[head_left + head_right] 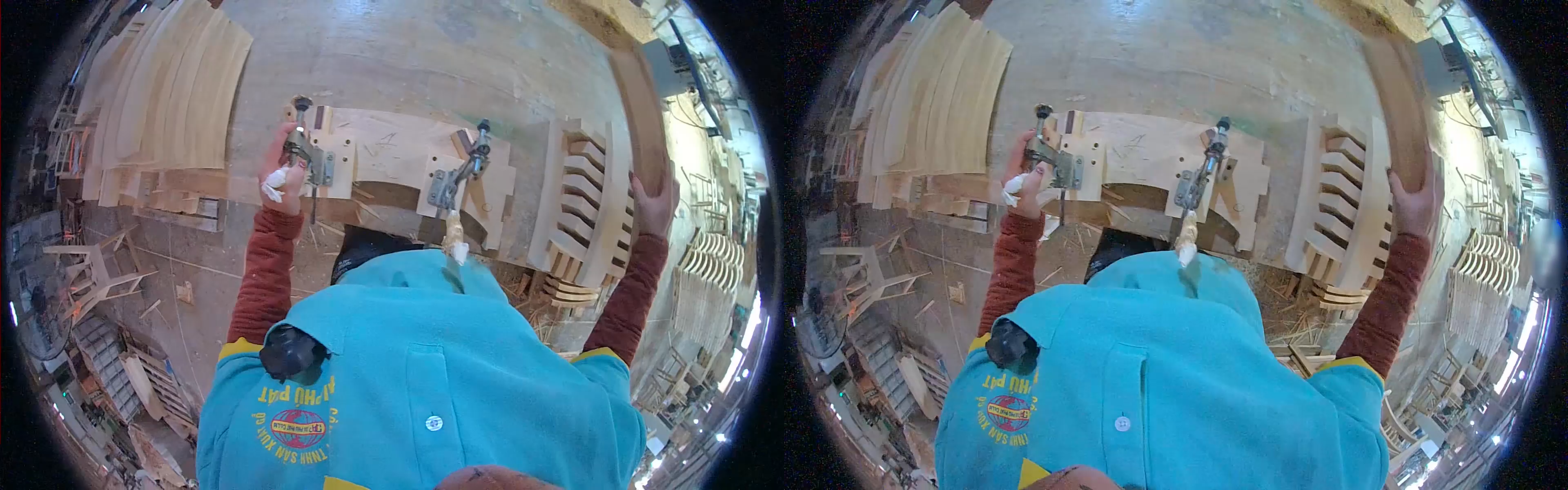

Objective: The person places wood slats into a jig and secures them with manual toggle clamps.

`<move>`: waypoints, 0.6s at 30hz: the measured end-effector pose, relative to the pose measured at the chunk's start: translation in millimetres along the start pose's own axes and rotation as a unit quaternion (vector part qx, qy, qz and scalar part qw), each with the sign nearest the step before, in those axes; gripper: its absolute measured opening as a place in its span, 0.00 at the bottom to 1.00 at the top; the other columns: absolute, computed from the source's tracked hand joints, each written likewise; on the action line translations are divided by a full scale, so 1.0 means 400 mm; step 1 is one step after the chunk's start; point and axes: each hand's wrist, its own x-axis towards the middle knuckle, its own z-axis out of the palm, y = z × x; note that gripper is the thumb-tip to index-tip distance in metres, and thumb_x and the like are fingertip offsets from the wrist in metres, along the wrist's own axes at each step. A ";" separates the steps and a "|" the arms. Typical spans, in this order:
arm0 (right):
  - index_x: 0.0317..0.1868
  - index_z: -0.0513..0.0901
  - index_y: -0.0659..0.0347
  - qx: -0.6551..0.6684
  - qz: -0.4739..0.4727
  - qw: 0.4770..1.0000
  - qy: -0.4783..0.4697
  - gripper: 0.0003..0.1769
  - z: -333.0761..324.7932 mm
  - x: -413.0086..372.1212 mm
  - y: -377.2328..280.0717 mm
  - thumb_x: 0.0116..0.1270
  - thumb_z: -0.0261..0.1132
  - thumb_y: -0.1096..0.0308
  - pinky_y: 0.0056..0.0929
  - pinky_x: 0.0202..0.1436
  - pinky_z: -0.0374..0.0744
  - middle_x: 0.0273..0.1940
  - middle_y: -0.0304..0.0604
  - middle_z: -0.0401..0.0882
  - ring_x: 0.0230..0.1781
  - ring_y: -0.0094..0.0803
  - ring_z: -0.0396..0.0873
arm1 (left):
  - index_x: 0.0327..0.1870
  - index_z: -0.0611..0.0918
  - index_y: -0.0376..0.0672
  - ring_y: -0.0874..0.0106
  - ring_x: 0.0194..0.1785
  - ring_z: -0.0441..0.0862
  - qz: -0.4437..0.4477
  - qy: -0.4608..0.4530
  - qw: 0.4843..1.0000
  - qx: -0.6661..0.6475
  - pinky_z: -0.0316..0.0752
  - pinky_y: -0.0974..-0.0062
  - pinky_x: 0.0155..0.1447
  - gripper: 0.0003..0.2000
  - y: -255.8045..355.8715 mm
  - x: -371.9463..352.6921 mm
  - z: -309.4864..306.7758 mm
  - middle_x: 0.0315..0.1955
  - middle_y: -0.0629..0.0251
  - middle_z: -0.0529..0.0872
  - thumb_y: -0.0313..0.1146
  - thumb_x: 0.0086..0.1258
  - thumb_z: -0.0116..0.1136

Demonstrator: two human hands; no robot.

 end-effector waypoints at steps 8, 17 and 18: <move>0.60 0.70 0.51 0.008 -0.264 0.950 -0.165 0.42 0.457 0.098 -0.595 0.38 0.70 0.61 0.41 0.53 0.71 0.42 0.49 0.72 0.50 0.46 0.71 | 0.61 0.70 0.38 0.70 0.51 0.75 -0.045 -0.002 0.999 -0.021 0.70 0.72 0.56 0.28 0.024 -0.017 -0.001 0.51 0.60 0.77 0.24 0.52 0.48; 0.60 0.66 0.49 -0.115 -0.322 0.878 -0.335 0.45 0.694 0.114 -0.711 0.36 0.73 0.63 0.47 0.57 0.67 0.49 0.44 0.69 0.57 0.44 0.67 | 0.54 0.73 0.39 0.54 0.54 0.75 0.100 0.012 0.987 0.127 0.70 0.67 0.59 0.27 0.034 0.022 -0.023 0.50 0.50 0.76 0.22 0.45 0.52; 0.60 0.66 0.50 -0.112 -0.329 0.873 -0.342 0.45 0.714 0.107 -0.701 0.36 0.73 0.62 0.46 0.56 0.68 0.49 0.44 0.70 0.56 0.44 0.68 | 0.53 0.73 0.41 0.52 0.52 0.75 0.085 0.014 0.991 0.107 0.71 0.65 0.56 0.28 0.039 0.022 -0.025 0.49 0.50 0.76 0.23 0.43 0.55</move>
